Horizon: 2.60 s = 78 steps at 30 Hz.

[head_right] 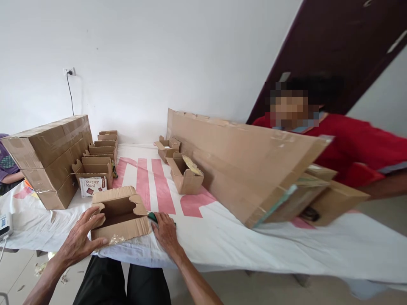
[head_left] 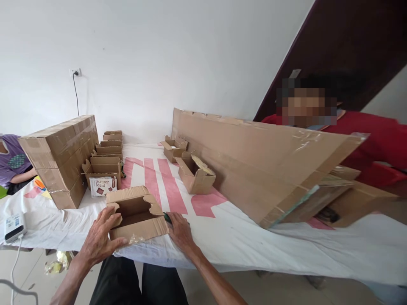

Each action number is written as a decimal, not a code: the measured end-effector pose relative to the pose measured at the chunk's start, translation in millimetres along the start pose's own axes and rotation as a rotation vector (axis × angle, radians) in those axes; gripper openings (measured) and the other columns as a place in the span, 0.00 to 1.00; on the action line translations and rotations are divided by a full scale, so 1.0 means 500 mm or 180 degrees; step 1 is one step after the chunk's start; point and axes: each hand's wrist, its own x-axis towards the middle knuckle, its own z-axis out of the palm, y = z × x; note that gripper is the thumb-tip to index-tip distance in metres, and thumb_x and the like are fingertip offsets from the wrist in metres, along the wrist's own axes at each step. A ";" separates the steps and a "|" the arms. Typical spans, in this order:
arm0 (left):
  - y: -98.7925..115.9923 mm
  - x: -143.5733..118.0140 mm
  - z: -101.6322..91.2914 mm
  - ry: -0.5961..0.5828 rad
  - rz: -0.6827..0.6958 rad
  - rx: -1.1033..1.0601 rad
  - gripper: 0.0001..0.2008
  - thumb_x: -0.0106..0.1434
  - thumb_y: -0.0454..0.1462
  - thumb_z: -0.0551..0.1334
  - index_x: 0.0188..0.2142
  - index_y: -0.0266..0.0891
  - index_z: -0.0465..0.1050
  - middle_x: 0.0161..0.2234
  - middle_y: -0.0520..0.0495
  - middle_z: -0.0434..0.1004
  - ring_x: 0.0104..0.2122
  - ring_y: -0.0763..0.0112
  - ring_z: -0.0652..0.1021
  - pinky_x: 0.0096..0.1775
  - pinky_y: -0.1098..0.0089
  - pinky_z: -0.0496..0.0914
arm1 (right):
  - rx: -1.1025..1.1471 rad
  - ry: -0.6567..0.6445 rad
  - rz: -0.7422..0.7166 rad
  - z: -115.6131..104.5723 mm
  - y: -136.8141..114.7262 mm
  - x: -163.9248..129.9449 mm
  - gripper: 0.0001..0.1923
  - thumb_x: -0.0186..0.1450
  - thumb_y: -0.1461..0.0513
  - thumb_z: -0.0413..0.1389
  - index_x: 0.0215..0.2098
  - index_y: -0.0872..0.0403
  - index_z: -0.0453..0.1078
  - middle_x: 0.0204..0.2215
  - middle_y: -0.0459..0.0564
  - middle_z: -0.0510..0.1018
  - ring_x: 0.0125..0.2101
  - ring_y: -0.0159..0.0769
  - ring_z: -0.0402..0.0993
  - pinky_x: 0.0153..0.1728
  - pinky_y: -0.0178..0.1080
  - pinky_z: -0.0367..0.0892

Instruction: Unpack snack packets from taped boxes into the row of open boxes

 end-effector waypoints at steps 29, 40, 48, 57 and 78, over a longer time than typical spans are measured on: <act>0.102 0.011 0.001 -0.1056 -0.0287 0.0978 0.23 0.68 0.43 0.70 0.60 0.43 0.73 0.68 0.34 0.70 0.75 0.40 0.59 0.62 0.40 0.70 | -0.0284 -0.0293 0.0143 -0.028 -0.032 0.011 0.12 0.74 0.62 0.56 0.54 0.52 0.75 0.51 0.55 0.81 0.53 0.46 0.74 0.51 0.42 0.60; 0.118 0.013 0.027 -0.0953 -0.0608 0.1214 0.14 0.62 0.35 0.72 0.45 0.42 0.71 0.54 0.40 0.79 0.68 0.43 0.70 0.59 0.47 0.69 | -0.0300 -0.0262 0.0089 -0.020 -0.026 0.009 0.15 0.73 0.61 0.56 0.56 0.52 0.75 0.51 0.56 0.81 0.53 0.47 0.73 0.51 0.42 0.60; 0.115 0.012 0.021 -0.1048 -0.0389 0.1144 0.12 0.62 0.32 0.69 0.40 0.43 0.67 0.47 0.44 0.80 0.59 0.51 0.76 0.55 0.54 0.69 | -0.0291 -0.0354 0.0152 -0.014 -0.018 0.006 0.15 0.73 0.63 0.55 0.56 0.52 0.75 0.51 0.58 0.81 0.53 0.48 0.73 0.50 0.43 0.60; 0.130 0.006 0.009 -0.1076 -0.0295 0.0978 0.12 0.61 0.32 0.68 0.40 0.44 0.68 0.47 0.44 0.79 0.53 0.52 0.78 0.51 0.56 0.70 | -0.0306 -0.0415 0.0177 -0.021 -0.022 0.009 0.16 0.73 0.64 0.55 0.57 0.52 0.75 0.52 0.58 0.81 0.54 0.47 0.73 0.50 0.43 0.60; 0.119 -0.003 0.008 -0.0848 -0.0274 0.0676 0.19 0.55 0.29 0.69 0.45 0.45 0.72 0.54 0.42 0.79 0.66 0.44 0.71 0.59 0.49 0.71 | -0.0267 -0.0292 0.0219 -0.014 -0.026 0.021 0.16 0.71 0.64 0.58 0.56 0.51 0.75 0.51 0.56 0.81 0.52 0.47 0.74 0.49 0.42 0.60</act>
